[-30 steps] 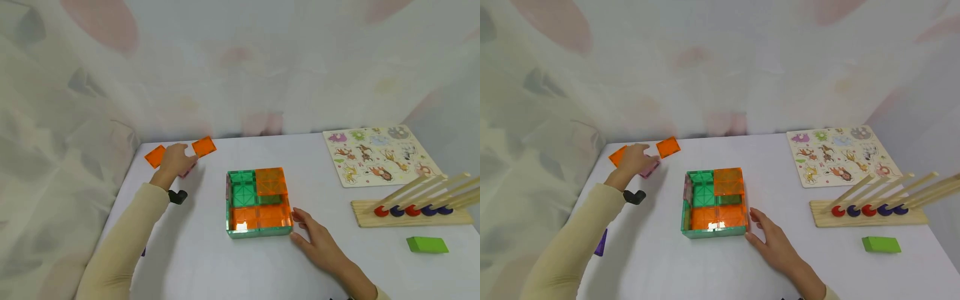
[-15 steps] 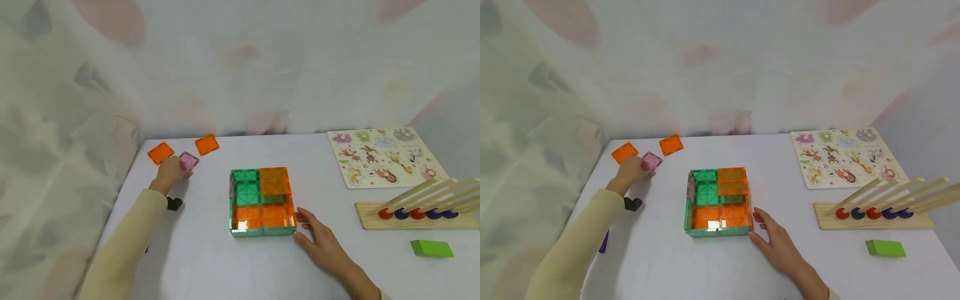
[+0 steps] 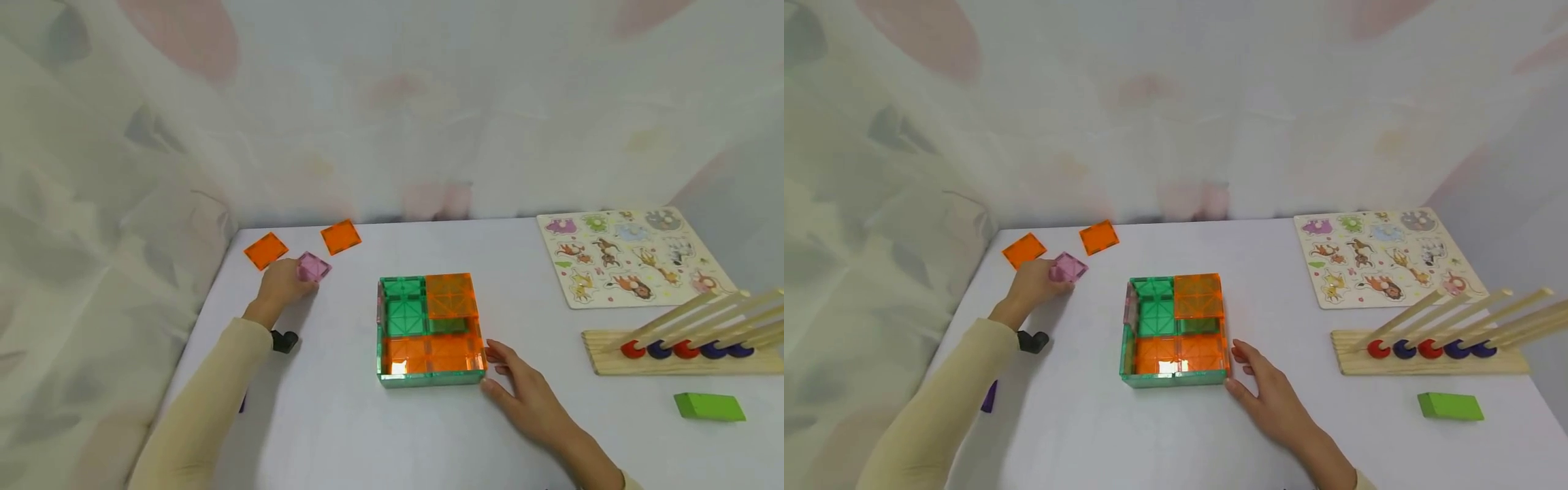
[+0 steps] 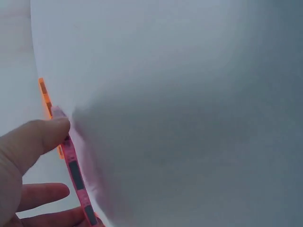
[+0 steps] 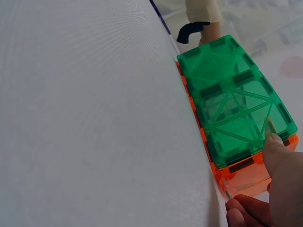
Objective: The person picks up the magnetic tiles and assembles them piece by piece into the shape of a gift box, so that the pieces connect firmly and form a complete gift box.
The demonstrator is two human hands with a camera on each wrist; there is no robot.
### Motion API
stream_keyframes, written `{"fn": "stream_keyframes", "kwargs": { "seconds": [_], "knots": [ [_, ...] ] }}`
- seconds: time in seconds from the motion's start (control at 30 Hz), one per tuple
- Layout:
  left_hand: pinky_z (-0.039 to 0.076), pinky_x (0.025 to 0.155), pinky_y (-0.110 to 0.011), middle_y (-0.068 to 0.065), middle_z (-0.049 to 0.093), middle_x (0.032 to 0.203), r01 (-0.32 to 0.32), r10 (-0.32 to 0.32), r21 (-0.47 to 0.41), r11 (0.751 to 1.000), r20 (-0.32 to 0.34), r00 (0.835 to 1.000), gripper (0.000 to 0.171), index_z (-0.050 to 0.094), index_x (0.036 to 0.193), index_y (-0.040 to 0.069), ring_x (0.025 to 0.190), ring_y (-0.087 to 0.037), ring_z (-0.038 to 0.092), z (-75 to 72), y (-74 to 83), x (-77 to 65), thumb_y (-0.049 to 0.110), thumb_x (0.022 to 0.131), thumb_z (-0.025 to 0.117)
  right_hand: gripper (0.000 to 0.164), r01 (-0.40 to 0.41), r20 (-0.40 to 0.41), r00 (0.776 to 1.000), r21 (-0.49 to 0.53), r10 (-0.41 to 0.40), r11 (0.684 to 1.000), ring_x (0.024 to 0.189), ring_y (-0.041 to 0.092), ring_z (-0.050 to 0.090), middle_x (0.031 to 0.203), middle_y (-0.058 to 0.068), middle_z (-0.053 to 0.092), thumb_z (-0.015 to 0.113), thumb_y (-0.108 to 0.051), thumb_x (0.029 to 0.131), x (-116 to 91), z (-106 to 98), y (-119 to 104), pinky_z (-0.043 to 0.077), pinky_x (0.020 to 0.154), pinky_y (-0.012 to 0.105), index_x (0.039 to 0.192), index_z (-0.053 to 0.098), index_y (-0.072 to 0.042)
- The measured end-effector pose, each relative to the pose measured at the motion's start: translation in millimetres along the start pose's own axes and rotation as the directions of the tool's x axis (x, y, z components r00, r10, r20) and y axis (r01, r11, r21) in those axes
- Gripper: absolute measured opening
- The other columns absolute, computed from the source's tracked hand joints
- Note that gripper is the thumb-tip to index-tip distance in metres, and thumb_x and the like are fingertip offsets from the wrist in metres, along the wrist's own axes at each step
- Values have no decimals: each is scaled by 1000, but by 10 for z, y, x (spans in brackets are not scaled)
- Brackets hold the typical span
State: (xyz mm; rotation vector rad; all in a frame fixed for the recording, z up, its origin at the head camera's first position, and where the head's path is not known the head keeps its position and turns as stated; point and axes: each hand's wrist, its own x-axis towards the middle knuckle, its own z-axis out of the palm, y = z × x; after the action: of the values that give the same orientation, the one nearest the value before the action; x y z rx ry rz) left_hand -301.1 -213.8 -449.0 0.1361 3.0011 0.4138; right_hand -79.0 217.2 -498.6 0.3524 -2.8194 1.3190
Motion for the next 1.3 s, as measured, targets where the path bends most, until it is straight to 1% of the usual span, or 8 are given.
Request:
{"fn": "stream_keyframes", "kwargs": {
  "seconds": [0.07, 0.2, 0.4, 0.5, 0.67, 0.77, 0.87, 1.3],
  "knots": [
    [46, 64, -36, -18, 63, 84, -9, 8, -15, 1000, -12, 1000, 37, 63, 93, -4, 75, -30, 54, -31, 28, -38, 30, 81, 73, 59, -12, 5, 1000, 0, 12, 1000, 113, 11, 58, 132, -5, 58, 63, -35, 92, -7, -7, 3, 51, 94, 28, 144, 38, -21],
    [51, 86, -49, -27, 64, 115, -22, 21, -74, 997, -17, 1000, 60, 58, 122, -10, 100, -40, 59, -141, 83, -131, 33, 82, 73, 58, -21, 10, 1000, -7, 21, 1000, 113, 11, 58, 132, -5, 58, 63, -37, 92, -7, -19, 9, 51, 94, 29, 143, 39, -21],
    [49, 95, -51, -21, 58, 131, -139, 142, -247, 959, -6, 990, 67, 56, 132, 0, 116, -39, 56, -344, 268, -274, 38, 79, 77, 57, -19, 7, 1000, -18, 19, 1000, 112, 10, 58, 132, -6, 58, 62, -37, 93, 2, -23, 21, 50, 94, 29, 143, 40, -22],
    [47, 99, -51, -14, 59, 133, -262, 276, -304, 916, 2, 961, 67, 59, 131, 8, 123, -35, 55, -412, 470, -365, 39, 76, 81, 56, -12, 1, 1000, -18, 12, 1000, 111, 9, 59, 131, -6, 59, 63, -36, 93, 2, -21, 29, 50, 94, 28, 142, 41, -23],
    [44, 104, -49, -6, 59, 135, -464, 488, -301, 833, 7, 873, 65, 60, 131, 9, 130, -28, 51, -423, 892, -508, 35, 75, 82, 55, 5, -9, 1000, 1, -5, 1000, 109, 9, 59, 130, -7, 59, 63, -33, 93, 4, -17, 43, 49, 93, 25, 142, 41, -23],
    [45, 103, -46, -5, 59, 134, -541, 566, -289, 790, 5, 824, 62, 62, 128, 7, 129, -26, 52, -399, 1109, -562, 33, 75, 82, 55, 16, -18, 1000, 32, -16, 999, 110, 10, 59, 129, -8, 59, 63, -29, 93, 6, -7, 53, 49, 93, 23, 142, 41, -20],
    [45, 104, -45, -4, 58, 135, -579, 609, -280, 765, 26, 792, 61, 63, 127, 7, 129, -25, 52, -371, 1254, -590, 32, 75, 81, 54, 23, -29, 999, 66, -21, 998, 110, 12, 60, 127, -7, 60, 62, -25, 94, 11, 1, 54, 49, 93, 22, 142, 40, -15],
    [46, 103, -41, -7, 57, 136, -604, 633, -226, 764, 80, 770, 62, 62, 127, 3, 127, -26, 52, -180, 1363, -559, 34, 77, 79, 52, 38, -52, 998, 105, -32, 994, 108, 13, 61, 126, -6, 61, 62, -22, 94, 3, 19, 56, 49, 92, 20, 141, 41, -10]
  ]
}}
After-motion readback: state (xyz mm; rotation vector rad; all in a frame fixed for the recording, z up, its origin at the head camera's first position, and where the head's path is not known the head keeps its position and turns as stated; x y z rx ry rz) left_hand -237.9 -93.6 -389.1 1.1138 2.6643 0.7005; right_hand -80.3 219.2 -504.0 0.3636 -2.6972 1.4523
